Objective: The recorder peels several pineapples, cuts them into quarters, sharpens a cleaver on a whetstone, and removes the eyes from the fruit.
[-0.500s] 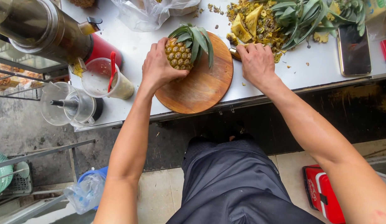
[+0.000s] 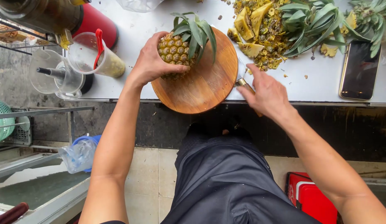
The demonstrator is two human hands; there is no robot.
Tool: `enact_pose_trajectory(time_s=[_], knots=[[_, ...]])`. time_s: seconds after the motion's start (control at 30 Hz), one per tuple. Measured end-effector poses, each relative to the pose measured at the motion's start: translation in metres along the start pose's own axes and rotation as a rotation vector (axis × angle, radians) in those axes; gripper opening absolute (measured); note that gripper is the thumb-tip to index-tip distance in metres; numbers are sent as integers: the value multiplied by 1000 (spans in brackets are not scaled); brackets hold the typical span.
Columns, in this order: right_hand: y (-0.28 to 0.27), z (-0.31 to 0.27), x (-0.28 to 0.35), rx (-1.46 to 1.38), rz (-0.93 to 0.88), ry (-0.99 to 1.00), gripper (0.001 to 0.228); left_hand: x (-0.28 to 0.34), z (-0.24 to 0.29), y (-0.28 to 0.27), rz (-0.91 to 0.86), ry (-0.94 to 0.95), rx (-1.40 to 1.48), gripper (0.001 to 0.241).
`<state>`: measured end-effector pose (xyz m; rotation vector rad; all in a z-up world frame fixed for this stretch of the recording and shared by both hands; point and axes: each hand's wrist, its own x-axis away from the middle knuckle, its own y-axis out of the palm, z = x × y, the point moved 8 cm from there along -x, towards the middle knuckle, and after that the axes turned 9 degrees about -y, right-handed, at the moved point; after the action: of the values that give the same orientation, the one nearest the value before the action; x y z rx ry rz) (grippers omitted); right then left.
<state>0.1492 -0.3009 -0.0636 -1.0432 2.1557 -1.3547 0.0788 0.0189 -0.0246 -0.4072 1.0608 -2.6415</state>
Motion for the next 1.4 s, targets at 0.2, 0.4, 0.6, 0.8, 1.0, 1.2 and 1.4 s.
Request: enact_pose_trajectory(time_s=[0.2, 0.4, 0.6, 0.8, 1.0, 1.2, 1.4], knots=[[17, -10, 10, 32, -68, -41, 92, -8, -8, 10, -3, -6, -43, 111], [-16, 11, -1, 177, 88, 18, 61, -5, -18, -4, -14, 35, 118, 105], [-53, 10, 20, 372, 233, 11, 42, -6, -27, -14, -21, -7, 257, 98], [-76, -16, 59, 327, 366, 175, 47, -9, -23, -10, -197, -122, 590, 106], [-1, -24, 39, -669, 322, 346, 41, -19, -16, -2, -51, 44, 148, 114], [10, -102, 9, -877, 142, 216, 44, -22, 3, 12, -74, 161, -174, 128], [17, -98, -1, -616, 128, 133, 46, -27, -1, 15, -161, 97, -181, 128]])
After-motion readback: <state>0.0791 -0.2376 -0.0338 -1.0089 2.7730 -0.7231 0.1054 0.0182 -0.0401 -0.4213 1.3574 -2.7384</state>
